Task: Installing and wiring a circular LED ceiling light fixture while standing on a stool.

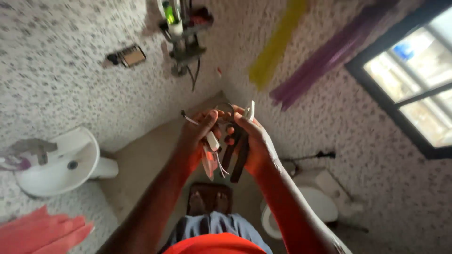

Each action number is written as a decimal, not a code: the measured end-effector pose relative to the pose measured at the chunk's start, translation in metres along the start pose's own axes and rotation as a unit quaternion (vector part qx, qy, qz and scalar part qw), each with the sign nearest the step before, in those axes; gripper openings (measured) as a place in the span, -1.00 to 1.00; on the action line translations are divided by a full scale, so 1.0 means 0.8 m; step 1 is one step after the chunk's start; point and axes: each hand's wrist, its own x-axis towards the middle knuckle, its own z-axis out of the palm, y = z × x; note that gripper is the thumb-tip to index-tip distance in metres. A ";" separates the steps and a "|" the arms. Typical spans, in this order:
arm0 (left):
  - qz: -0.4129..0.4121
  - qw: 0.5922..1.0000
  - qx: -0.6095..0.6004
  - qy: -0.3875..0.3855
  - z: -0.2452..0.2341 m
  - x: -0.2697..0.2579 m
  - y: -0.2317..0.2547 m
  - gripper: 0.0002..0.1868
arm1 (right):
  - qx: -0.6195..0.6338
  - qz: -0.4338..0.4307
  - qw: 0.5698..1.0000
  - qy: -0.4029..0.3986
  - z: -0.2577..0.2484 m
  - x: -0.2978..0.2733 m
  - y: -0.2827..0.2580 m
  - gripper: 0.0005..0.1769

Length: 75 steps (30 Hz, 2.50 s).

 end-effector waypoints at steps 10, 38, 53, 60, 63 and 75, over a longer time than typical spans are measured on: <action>-0.134 0.990 -0.016 0.050 0.001 0.000 -0.085 -0.68 | 0.032 0.128 0.990 0.050 -0.104 -0.009 0.055 -0.60; -0.115 0.986 0.100 0.072 0.005 -0.028 -0.122 -0.73 | 0.084 0.134 0.987 -0.007 -0.194 -0.082 0.080 -0.49; -0.058 0.983 0.117 0.130 0.018 -0.022 -0.128 -0.70 | -0.039 0.090 0.994 0.046 -0.167 -0.083 0.065 -0.60; -0.036 0.980 0.142 0.131 0.035 -0.018 -0.136 -0.71 | -0.034 0.059 0.997 0.029 -0.173 -0.079 0.067 -0.60; -0.021 0.977 0.167 0.128 0.040 -0.018 -0.139 -0.72 | 0.007 0.054 0.998 0.038 -0.170 -0.078 0.064 -0.60; -0.019 0.975 0.176 0.137 0.046 -0.011 -0.120 -0.73 | 0.008 0.026 0.997 0.077 -0.187 -0.057 0.056 -0.63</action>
